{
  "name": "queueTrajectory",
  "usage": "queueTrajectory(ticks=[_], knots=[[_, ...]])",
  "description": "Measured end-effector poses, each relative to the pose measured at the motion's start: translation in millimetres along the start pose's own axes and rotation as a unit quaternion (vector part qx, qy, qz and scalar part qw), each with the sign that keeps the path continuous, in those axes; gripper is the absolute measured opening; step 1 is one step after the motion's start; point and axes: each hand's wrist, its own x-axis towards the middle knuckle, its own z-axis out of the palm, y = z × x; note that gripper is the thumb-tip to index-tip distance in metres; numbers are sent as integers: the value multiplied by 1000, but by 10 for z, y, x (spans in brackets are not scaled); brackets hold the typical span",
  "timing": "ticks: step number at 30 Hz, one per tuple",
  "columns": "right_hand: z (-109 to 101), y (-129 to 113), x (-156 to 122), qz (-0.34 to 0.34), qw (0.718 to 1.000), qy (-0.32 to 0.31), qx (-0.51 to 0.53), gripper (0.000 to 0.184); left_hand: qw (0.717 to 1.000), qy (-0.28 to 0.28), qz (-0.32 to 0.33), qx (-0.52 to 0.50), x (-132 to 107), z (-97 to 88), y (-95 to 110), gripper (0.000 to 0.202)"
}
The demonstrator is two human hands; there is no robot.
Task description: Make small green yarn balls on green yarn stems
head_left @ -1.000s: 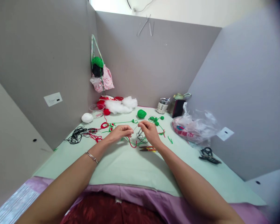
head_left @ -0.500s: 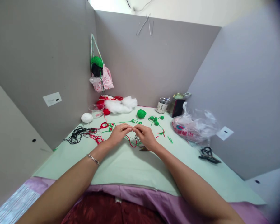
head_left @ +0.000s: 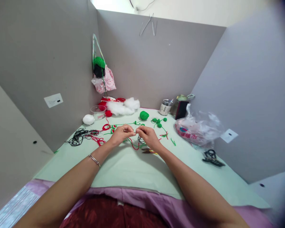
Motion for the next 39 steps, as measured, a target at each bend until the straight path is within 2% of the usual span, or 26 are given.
queueTrajectory(ticks=[5, 9, 12, 15, 19, 21, 24, 26, 29, 33, 39], knots=[[19, -11, -17, 4, 1000, -3, 12, 25, 995, -8, -28, -95, -12, 37, 3, 27], [3, -12, -8, -4, 1000, 3, -7, 22, 991, 17, -46, -125, -8, 28, 26, 30], [-45, -4, 16, -16, 999, 11, -28, 22, 984, 51, -59, -163, 17, -43, 56, 34], [-72, -2, 30, -12, 999, 21, -29, 22, 981, 85, -39, -173, 41, -119, 76, 35], [-88, -16, 35, -6, 1000, 30, -6, 23, 988, 99, -4, -117, 51, -144, 81, 32], [-164, -22, 59, 5, 998, 58, 21, 24, 989, 123, 23, -83, 63, -163, 86, 29], [-439, -8, 133, 13, 987, 144, 74, 26, 972, 209, 66, -81, 114, -285, 96, 26], [-703, 27, 190, 9, 966, 222, 130, 26, 949, 282, 88, -113, 163, -438, 96, 27], [-1110, 121, 242, -1, 916, 326, 233, 21, 910, 368, 93, -163, 235, -714, 71, 26], [-1544, 272, 195, 20, 828, 468, 308, 9, 858, 474, 67, -184, 293, -1013, 5, 24], [-2055, 398, -59, 9, 747, 586, 312, 19, 830, 523, 44, -190, 306, -1264, -76, 25]])
